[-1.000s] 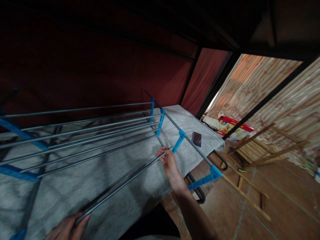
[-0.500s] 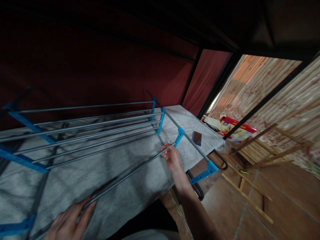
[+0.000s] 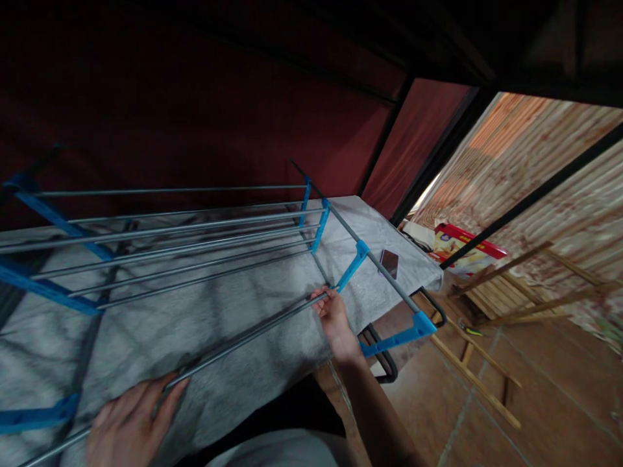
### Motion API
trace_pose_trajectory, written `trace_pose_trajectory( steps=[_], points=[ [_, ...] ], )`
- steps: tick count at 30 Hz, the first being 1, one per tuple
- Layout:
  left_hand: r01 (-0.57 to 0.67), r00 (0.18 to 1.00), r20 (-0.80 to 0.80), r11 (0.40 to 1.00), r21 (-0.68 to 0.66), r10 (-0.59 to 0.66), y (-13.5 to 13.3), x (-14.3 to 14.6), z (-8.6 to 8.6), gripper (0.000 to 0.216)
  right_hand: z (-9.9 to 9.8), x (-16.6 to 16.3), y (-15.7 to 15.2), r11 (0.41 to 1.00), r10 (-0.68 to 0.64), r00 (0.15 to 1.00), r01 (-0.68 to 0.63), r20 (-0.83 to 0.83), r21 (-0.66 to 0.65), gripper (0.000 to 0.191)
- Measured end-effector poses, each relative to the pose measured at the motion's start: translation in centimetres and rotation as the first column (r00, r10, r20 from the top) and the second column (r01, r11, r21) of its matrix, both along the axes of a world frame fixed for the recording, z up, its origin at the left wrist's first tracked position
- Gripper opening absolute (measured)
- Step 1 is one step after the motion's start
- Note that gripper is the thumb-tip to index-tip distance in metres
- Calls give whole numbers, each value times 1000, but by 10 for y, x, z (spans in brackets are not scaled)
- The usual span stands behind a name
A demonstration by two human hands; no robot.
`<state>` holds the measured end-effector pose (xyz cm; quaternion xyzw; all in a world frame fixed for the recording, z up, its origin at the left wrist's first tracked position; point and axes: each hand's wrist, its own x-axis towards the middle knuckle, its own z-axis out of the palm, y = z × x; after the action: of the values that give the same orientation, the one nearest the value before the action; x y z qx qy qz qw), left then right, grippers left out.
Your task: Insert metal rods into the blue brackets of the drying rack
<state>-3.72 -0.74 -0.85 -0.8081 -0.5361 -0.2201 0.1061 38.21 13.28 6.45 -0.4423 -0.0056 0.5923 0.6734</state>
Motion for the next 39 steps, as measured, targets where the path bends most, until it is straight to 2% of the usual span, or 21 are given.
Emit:
trace_pose_trajectory(
  steps=[2,4,7,10,14,18,22,28,32,35,39],
  points=[
    [-9,994,-113,1000,-4,9,-3,1,0,51,-13,-3,-4,999,1,1000,0,20,-51,5],
    [-36,989,-145,999,-28,32,-6,5,2,51,-25,-4,-8,998,16,999,-13,51,-61,7],
    [-128,991,-47,989,-72,125,-7,18,8,38,-37,-3,-11,997,69,992,-66,101,-35,11],
    [-248,967,49,966,-79,252,-5,32,14,39,-45,-1,-11,989,149,979,-144,137,-44,13],
    [-289,955,64,956,-43,291,-8,43,12,33,-54,3,-7,979,195,966,-182,170,-87,11],
    [-324,942,61,942,-93,330,-12,46,4,29,-62,8,-4,972,228,956,-212,184,-106,11],
    [-315,946,53,945,-90,321,-9,45,3,33,-62,13,-7,962,269,948,-256,168,-92,15],
    [-241,964,85,964,-111,251,-3,41,7,26,-54,15,-11,963,256,962,-245,99,-116,16],
    [-275,940,141,935,-223,310,-7,35,-1,31,-51,14,-13,963,258,963,-249,81,-106,16],
    [-306,926,115,894,-326,359,-11,33,-6,42,-49,14,-15,963,264,961,-259,77,-76,14],
    [-328,920,96,881,-340,379,-12,33,-7,47,-46,13,-15,963,265,961,-259,81,-78,12]
  ],
)
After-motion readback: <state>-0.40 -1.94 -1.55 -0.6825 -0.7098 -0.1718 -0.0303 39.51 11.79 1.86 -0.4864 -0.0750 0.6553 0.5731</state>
